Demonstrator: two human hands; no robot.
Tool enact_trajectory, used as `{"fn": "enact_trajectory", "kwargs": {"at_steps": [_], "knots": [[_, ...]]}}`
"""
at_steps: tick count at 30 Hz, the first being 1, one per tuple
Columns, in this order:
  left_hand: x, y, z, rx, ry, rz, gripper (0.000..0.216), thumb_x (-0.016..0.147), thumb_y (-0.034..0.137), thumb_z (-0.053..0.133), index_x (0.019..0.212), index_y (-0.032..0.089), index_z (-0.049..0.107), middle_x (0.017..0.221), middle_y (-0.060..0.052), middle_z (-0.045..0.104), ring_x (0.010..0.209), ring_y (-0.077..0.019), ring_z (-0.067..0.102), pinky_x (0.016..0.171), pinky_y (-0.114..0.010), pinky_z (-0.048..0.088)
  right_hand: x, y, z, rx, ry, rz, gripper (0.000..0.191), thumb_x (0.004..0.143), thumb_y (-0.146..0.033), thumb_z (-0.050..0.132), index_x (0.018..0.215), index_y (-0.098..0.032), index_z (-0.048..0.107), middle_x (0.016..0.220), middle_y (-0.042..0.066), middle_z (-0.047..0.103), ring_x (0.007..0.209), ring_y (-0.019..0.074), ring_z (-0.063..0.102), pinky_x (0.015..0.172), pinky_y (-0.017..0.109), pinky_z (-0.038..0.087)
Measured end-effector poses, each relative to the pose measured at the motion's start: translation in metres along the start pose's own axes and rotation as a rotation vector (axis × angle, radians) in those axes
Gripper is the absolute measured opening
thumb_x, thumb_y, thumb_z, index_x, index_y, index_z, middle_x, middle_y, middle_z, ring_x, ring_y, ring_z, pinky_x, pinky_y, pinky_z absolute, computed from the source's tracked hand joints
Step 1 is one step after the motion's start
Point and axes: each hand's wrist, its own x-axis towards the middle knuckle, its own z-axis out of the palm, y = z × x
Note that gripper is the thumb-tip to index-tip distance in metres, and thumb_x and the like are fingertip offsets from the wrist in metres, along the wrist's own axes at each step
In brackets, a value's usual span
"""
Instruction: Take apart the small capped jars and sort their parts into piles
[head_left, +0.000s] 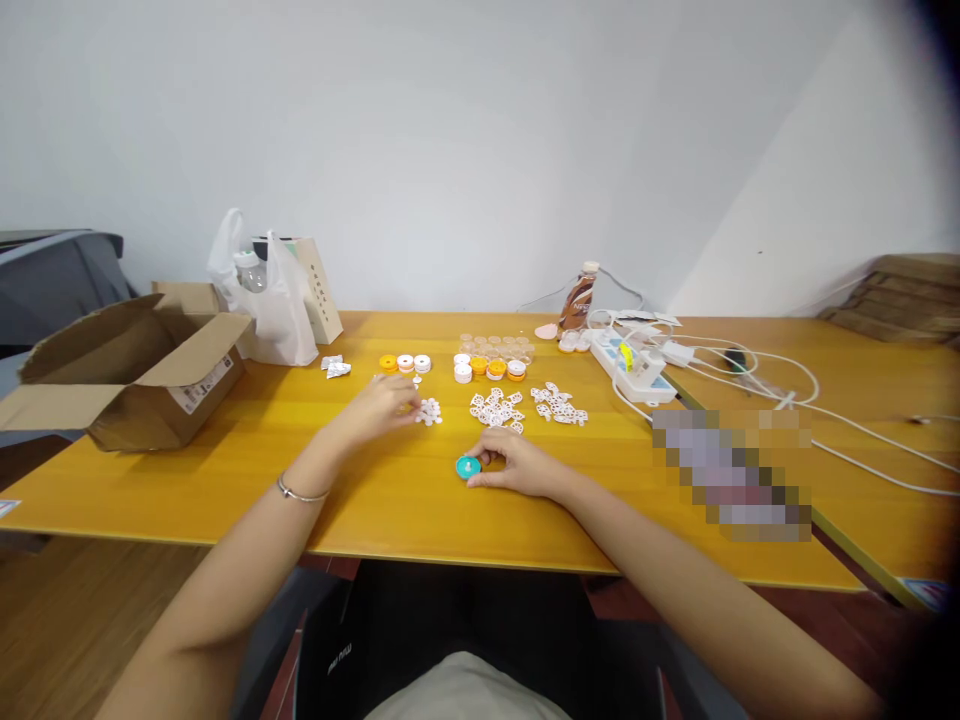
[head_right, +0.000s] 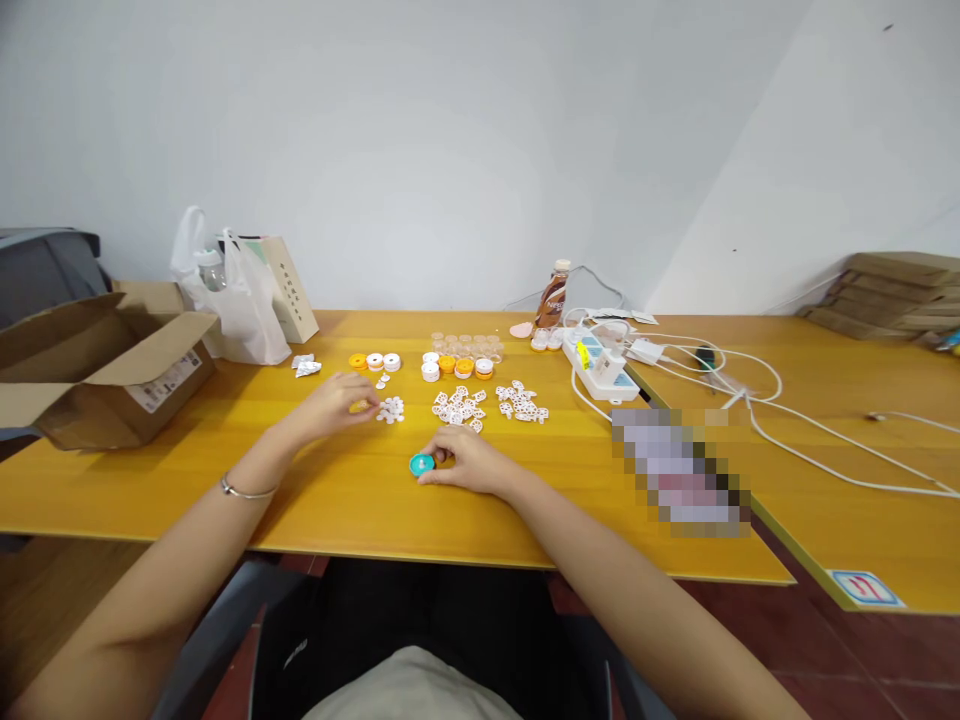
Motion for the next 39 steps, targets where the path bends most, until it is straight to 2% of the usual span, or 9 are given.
{"fn": "enact_trajectory", "kwargs": {"at_steps": [3,7,16,19,22,25,28,37,39], "knots": [[-0.005,-0.024,-0.003,0.023,-0.097,-0.159,0.014,0.08,0.024,0.051,0.074,0.017,0.061,0.079,-0.004,0.065,0.078,-0.0159,0.056,0.071,-0.026,0.035,0.0,0.0,0.0,-0.003,-0.002,0.002,0.033,0.07,-0.046,0.066,0.086,-0.017,0.065,0.07,0.001,0.056,0.069,0.0132,0.049,0.068,0.026,0.039],[-0.006,-0.03,0.003,0.064,-0.197,-0.213,0.014,0.077,0.021,0.051,0.074,0.018,0.064,0.081,-0.005,0.066,0.075,-0.0165,0.057,0.067,-0.026,0.034,0.0,0.0,0.0,0.003,0.009,-0.005,0.032,0.07,-0.046,0.065,0.086,-0.018,0.065,0.07,0.001,0.055,0.069,0.0133,0.049,0.068,0.026,0.039],[-0.007,-0.031,0.005,0.066,-0.184,-0.21,0.017,0.078,0.02,0.05,0.071,0.019,0.066,0.079,-0.005,0.065,0.076,-0.0178,0.058,0.066,-0.027,0.034,0.0,-0.002,-0.001,-0.012,-0.004,-0.013,0.031,0.071,-0.045,0.065,0.085,-0.017,0.064,0.07,0.001,0.055,0.069,0.0133,0.049,0.067,0.026,0.039],[-0.006,-0.022,0.001,0.083,-0.101,-0.171,0.021,0.082,0.021,0.047,0.074,0.017,0.065,0.079,-0.007,0.064,0.076,-0.0178,0.057,0.069,-0.028,0.037,0.0,-0.003,-0.003,-0.032,-0.007,-0.018,0.03,0.072,-0.044,0.064,0.086,-0.018,0.064,0.071,0.001,0.055,0.07,0.0136,0.049,0.067,0.026,0.039],[-0.004,0.004,-0.001,-0.072,-0.005,-0.049,0.022,0.085,0.022,0.043,0.083,0.016,0.064,0.083,-0.007,0.063,0.079,-0.0163,0.057,0.073,-0.029,0.041,-0.001,-0.006,-0.005,-0.048,-0.011,-0.02,0.029,0.072,-0.043,0.065,0.087,-0.018,0.063,0.072,0.001,0.056,0.07,0.0136,0.049,0.068,0.026,0.038],[0.0,0.035,0.0,-0.389,-0.089,0.154,0.022,0.087,0.027,0.045,0.101,0.017,0.059,0.095,-0.006,0.063,0.086,-0.0135,0.057,0.078,-0.026,0.044,-0.001,-0.009,-0.006,-0.038,0.008,-0.007,0.027,0.072,-0.039,0.065,0.089,-0.018,0.06,0.073,0.0,0.056,0.07,0.0131,0.05,0.068,0.026,0.039],[0.002,0.054,0.003,-0.502,-0.149,0.268,0.024,0.085,0.03,0.051,0.104,0.017,0.058,0.099,-0.007,0.062,0.09,-0.0136,0.057,0.082,-0.027,0.045,-0.002,-0.011,-0.006,0.004,0.054,0.017,0.024,0.071,-0.035,0.066,0.086,-0.018,0.058,0.074,0.0,0.056,0.069,0.0124,0.05,0.067,0.026,0.039],[0.002,0.055,0.006,-0.499,-0.06,0.34,0.017,0.087,0.024,0.047,0.092,0.018,0.063,0.094,-0.007,0.064,0.086,-0.0126,0.059,0.081,-0.027,0.045,0.0,-0.008,-0.003,0.192,0.124,0.084,0.026,0.069,-0.037,0.067,0.083,-0.017,0.058,0.075,0.001,0.057,0.069,0.012,0.051,0.064,0.025,0.042],[0.002,0.055,0.004,-0.472,-0.036,0.324,0.017,0.088,0.024,0.047,0.091,0.018,0.062,0.091,-0.006,0.064,0.084,-0.0124,0.059,0.079,-0.027,0.045,0.0,-0.007,-0.004,0.24,0.144,0.1,0.033,0.068,-0.038,0.068,0.092,-0.018,0.058,0.077,0.001,0.057,0.069,0.0119,0.051,0.064,0.025,0.043]]}}
